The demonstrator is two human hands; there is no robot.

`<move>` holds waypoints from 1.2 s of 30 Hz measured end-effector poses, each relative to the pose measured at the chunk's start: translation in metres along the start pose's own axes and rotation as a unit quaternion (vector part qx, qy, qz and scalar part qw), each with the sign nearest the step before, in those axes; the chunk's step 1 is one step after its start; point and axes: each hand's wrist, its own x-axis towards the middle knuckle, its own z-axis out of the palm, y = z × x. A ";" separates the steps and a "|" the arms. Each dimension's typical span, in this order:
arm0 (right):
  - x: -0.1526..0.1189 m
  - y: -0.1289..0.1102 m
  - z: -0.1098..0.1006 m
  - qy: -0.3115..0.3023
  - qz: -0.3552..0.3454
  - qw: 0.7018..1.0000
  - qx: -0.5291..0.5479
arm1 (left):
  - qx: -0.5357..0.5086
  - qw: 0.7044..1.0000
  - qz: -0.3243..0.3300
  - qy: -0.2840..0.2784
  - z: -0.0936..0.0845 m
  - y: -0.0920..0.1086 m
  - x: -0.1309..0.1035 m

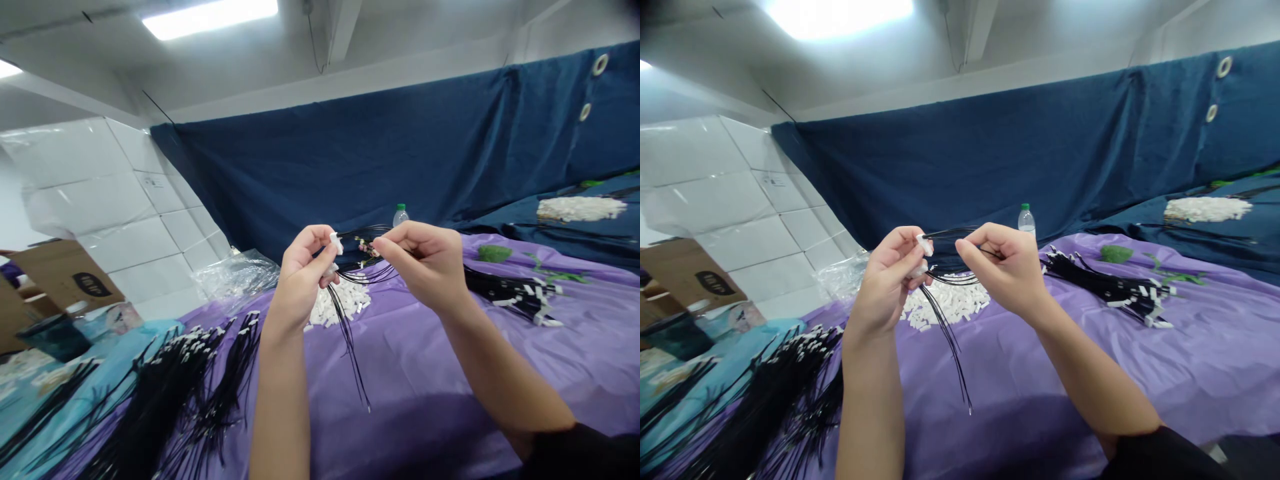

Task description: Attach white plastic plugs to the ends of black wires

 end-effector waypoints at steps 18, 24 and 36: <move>0.001 0.003 0.003 0.022 -0.203 0.963 -0.178 | 0.034 0.999 -0.017 -0.005 0.008 0.000 -0.004; 0.004 0.008 0.003 0.019 -0.287 0.941 -0.177 | 0.020 0.999 -0.029 -0.017 0.011 0.001 -0.007; 0.005 0.008 0.002 -0.010 -0.283 0.943 -0.175 | 0.009 0.999 -0.025 -0.017 0.012 0.003 -0.008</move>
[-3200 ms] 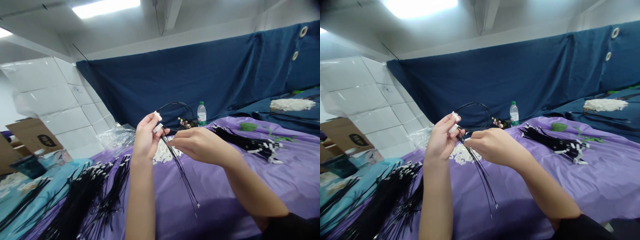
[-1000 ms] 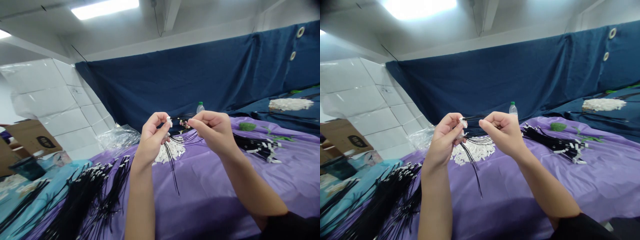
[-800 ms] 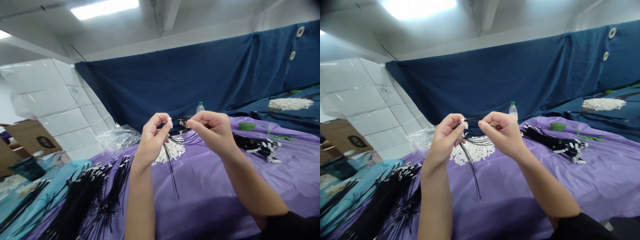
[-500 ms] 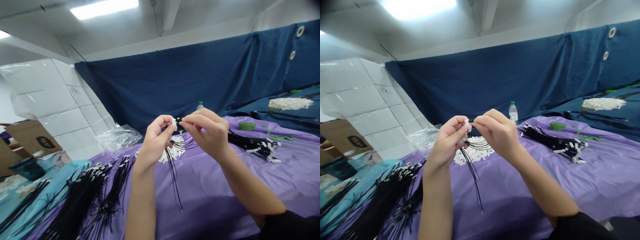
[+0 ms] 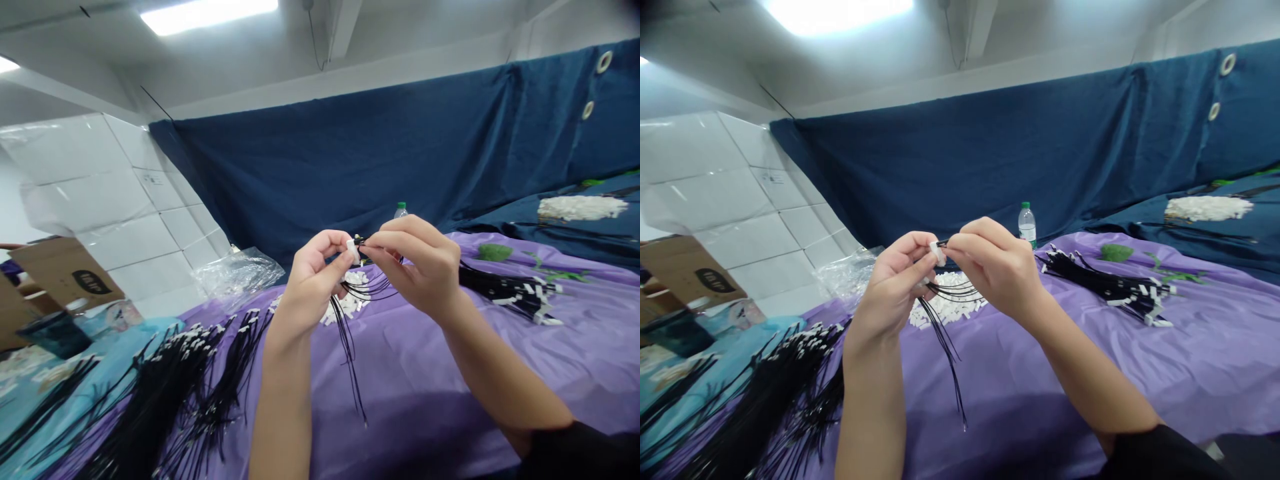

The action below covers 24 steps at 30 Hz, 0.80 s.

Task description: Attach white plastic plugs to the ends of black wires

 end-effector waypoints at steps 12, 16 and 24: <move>-0.006 -0.049 -0.023 -0.288 0.168 0.941 0.049 | -0.150 0.961 0.080 0.217 -0.003 -0.010 0.020; -0.019 -0.024 0.016 -0.291 0.201 0.929 0.109 | -0.184 0.948 0.111 0.234 0.003 -0.009 0.018; -0.024 0.005 0.040 -0.244 0.201 0.905 0.284 | -0.053 0.966 0.114 0.224 -0.014 -0.012 0.025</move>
